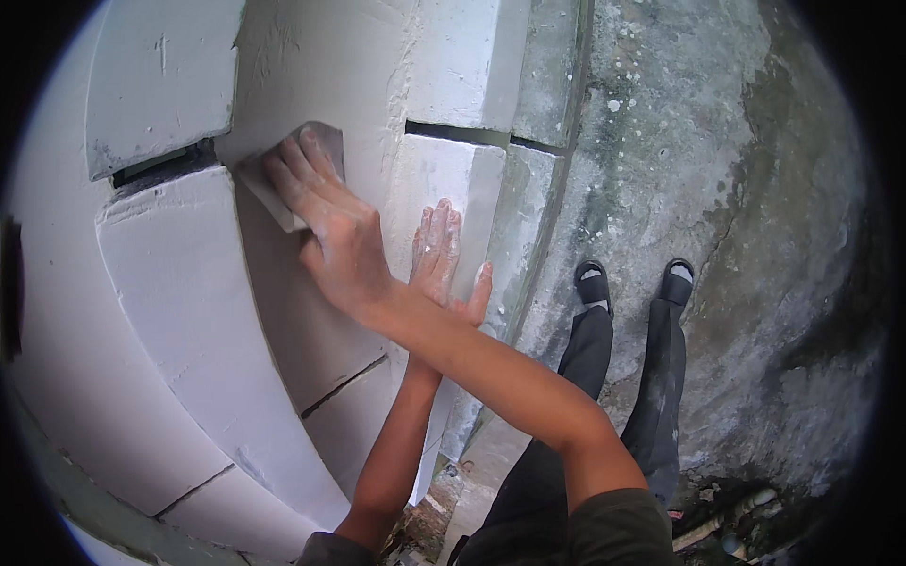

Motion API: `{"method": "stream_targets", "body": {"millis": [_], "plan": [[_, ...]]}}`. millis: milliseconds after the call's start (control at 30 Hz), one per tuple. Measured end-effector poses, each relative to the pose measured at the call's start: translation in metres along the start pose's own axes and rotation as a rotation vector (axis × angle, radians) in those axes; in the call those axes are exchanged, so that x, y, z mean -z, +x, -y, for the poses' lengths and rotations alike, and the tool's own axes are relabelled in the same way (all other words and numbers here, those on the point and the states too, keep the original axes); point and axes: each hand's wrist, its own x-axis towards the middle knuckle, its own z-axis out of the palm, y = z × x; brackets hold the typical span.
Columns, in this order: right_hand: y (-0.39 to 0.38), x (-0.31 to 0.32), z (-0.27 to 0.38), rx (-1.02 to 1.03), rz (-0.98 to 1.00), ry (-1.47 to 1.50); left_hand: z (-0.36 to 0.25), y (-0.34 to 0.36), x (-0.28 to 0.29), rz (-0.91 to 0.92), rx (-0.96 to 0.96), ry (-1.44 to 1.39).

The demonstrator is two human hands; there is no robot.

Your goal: Sanding the side of a white architectural wall structure with sandpaper.

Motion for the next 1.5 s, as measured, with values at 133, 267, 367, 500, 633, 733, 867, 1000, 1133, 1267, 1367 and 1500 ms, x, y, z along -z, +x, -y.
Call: {"method": "stream_targets", "body": {"millis": [133,267,367,500,633,733,867,1000,1133,1267,1367,1500], "plan": [[0.096,0.006,-0.033,-0.043,-0.123,0.076,-0.009,0.002,-0.012,0.033,0.021,-0.315],[0.03,0.01,-0.022,-0.008,-0.055,-0.034,-0.012,0.009,-0.008,-0.098,-0.038,-0.069],[0.037,0.014,-0.032,0.021,-0.012,-0.038,-0.003,0.001,-0.011,-0.039,0.012,0.051],[0.093,0.021,-0.051,0.077,-0.053,0.048,-0.005,0.007,-0.017,0.041,-0.036,-0.128],[0.029,0.009,-0.029,0.058,-0.047,-0.059,-0.01,0.007,-0.007,-0.056,-0.042,0.059],[0.067,0.003,-0.035,0.018,-0.14,0.009,-0.001,-0.001,-0.012,-0.009,-0.035,-0.029],[0.101,0.0,-0.032,0.027,-0.226,-0.022,-0.011,0.005,-0.01,0.003,-0.011,-0.104],[0.033,0.013,-0.024,0.026,-0.017,-0.066,-0.009,0.006,-0.005,-0.014,-0.019,0.185],[0.147,0.009,-0.043,0.04,-0.216,0.045,-0.005,-0.005,-0.019,0.05,0.087,-0.183],[0.059,0.007,-0.027,0.033,0.026,-0.032,-0.004,-0.001,-0.004,-0.054,-0.038,-0.122],[0.101,0.018,-0.043,0.126,-0.011,-0.048,-0.008,0.003,-0.014,-0.059,-0.03,-0.195],[0.156,0.016,-0.038,-0.036,-0.061,0.04,-0.009,0.002,-0.022,-0.057,-0.052,-0.07]]}}
